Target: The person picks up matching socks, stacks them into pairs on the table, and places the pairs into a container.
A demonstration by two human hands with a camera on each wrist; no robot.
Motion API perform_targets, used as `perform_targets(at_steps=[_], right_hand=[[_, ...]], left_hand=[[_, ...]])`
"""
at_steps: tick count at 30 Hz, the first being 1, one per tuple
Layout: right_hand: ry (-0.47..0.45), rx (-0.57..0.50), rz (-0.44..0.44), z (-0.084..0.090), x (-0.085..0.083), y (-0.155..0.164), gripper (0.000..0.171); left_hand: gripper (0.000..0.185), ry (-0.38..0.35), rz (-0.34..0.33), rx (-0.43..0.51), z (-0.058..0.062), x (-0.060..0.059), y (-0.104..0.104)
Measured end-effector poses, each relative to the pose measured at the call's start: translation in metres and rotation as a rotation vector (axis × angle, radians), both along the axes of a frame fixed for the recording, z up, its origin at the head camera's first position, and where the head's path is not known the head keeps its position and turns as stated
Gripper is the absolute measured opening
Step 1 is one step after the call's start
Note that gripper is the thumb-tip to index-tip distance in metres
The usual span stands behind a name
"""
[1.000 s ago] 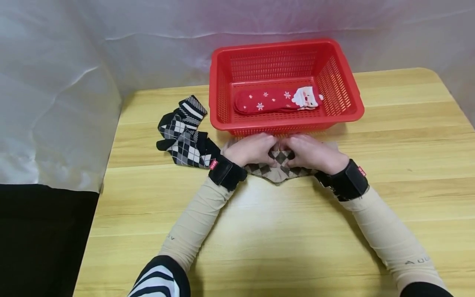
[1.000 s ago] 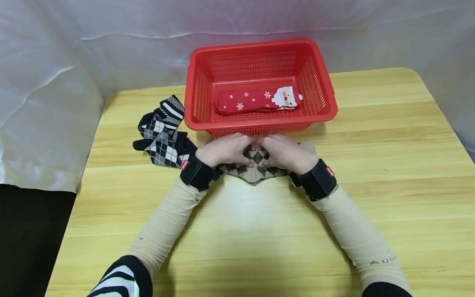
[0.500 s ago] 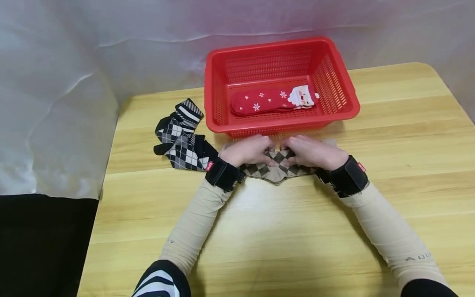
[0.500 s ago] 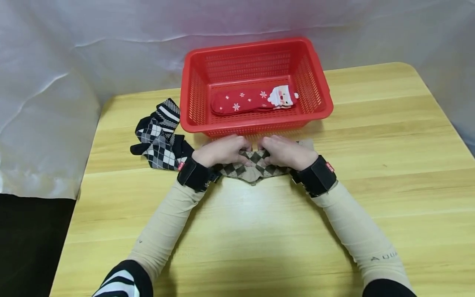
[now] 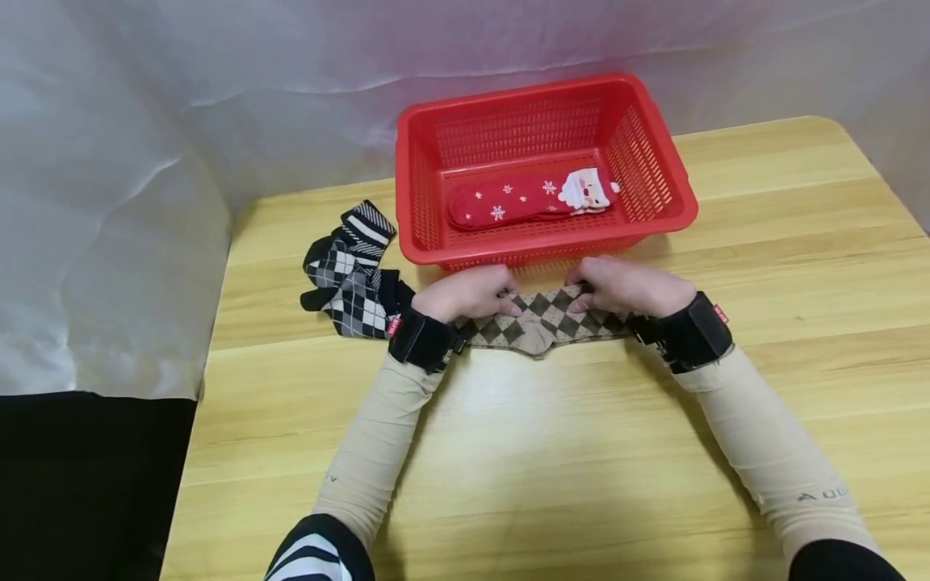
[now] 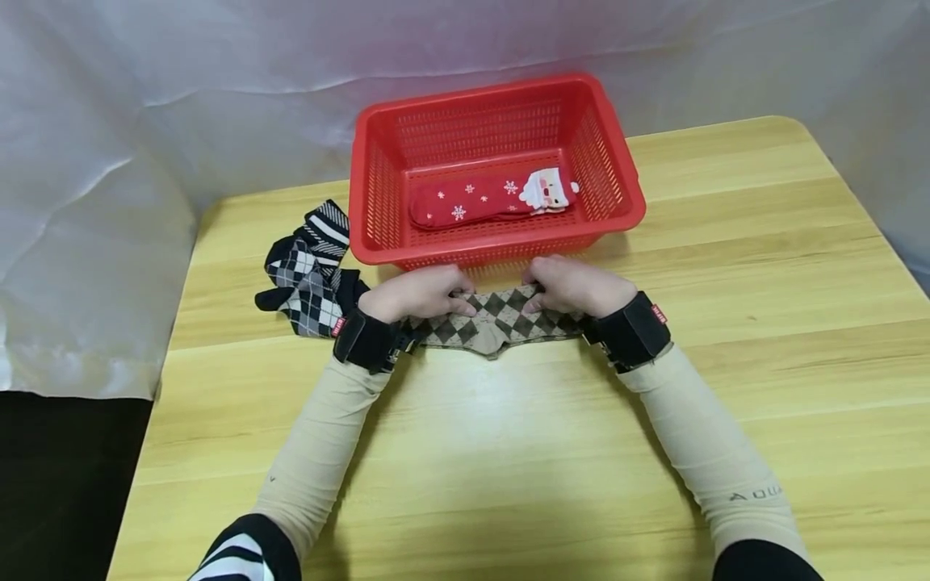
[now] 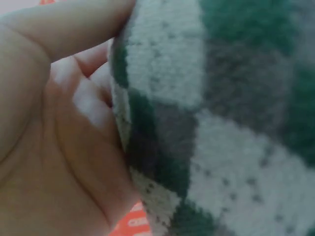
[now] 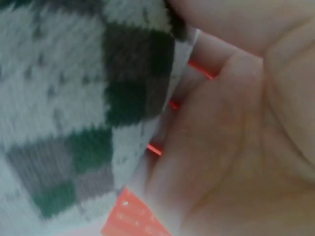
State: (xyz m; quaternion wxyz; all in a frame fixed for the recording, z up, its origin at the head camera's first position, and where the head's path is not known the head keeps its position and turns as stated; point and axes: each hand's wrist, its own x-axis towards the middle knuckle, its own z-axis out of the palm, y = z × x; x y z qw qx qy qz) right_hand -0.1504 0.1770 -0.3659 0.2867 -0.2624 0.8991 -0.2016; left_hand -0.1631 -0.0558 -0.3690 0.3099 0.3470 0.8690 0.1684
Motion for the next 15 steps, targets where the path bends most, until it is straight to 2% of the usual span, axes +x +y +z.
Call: perform_targets(at_steps=[3,7,11,15], right_hand=[[-0.028,-0.030,0.020,0.003,0.000,0.003,0.016],[-0.049,-0.019,0.004,0.006,-0.001,0.008,0.020],[-0.013,0.026,-0.006,0.011,0.001,0.011,0.017],[0.060,0.022,0.041,0.024,0.007,0.012,0.017]], left_hand=[[0.027,-0.028,-0.014,-0.007,0.001,-0.002,-0.007],[0.021,-0.059,-0.017,-0.026,0.002,-0.005,-0.014],[0.021,-0.068,-0.017,-0.026,0.004,-0.005,-0.014],[0.019,-0.051,-0.027,-0.008,0.013,-0.001,-0.016]])
